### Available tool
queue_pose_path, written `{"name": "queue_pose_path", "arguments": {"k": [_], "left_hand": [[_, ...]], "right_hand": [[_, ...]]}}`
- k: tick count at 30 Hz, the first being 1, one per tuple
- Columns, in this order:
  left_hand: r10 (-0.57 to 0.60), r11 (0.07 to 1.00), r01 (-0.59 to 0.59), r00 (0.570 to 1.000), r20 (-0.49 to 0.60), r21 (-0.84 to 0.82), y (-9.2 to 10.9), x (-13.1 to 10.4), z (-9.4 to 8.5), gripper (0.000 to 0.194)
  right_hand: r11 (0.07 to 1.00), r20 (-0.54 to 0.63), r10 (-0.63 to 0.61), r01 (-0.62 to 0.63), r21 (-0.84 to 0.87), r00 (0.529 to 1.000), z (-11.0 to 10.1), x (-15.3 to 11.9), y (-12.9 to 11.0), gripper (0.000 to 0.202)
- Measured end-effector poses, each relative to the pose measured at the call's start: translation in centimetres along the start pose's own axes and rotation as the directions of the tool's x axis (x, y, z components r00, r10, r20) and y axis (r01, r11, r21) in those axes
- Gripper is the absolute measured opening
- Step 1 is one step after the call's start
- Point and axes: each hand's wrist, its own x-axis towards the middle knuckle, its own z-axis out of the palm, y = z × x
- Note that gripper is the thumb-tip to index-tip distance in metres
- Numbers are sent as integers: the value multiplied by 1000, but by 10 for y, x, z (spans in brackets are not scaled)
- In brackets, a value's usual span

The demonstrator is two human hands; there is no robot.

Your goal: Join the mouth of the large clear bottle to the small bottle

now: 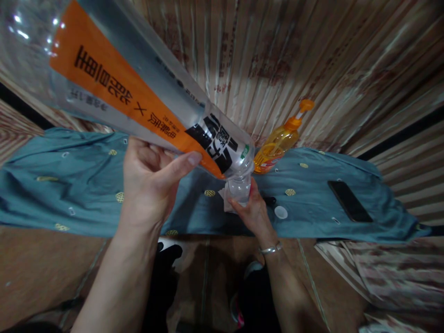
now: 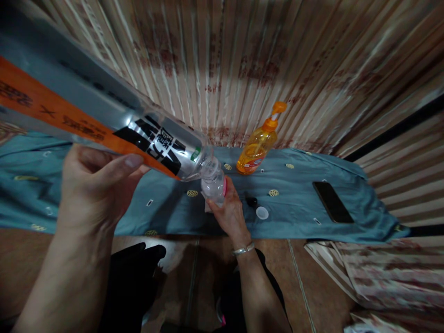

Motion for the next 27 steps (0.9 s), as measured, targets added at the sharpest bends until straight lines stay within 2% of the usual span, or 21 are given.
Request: {"name": "queue_pose_path", "arguments": {"k": [3,12,16,24,27], "left_hand": [[-38,998,39,999,27,-45,-1,1,-1,32],[-55,995,55,999,1,-86,-3,1,-2,41],[-66,994,64,998,-19,-84,0,0,-1,38],[-94,991,91,995,-30,-102,0,1,-1,51],[-70,995,69,997,-16,-73,-2,0,-4,43]], "right_hand": [[1000,-4,3,-3,-3,1000,0,0,0,85],[1000,-7,-10,10,-19,1000,0,-1,1,83],[1000,0,-11,11,-11,1000,0,-1,0,83],[999,-13,-31,31,-13,999,1,-2,2,84],[999,-14,-39,39,-21,999,1,-2,3,84]]}}
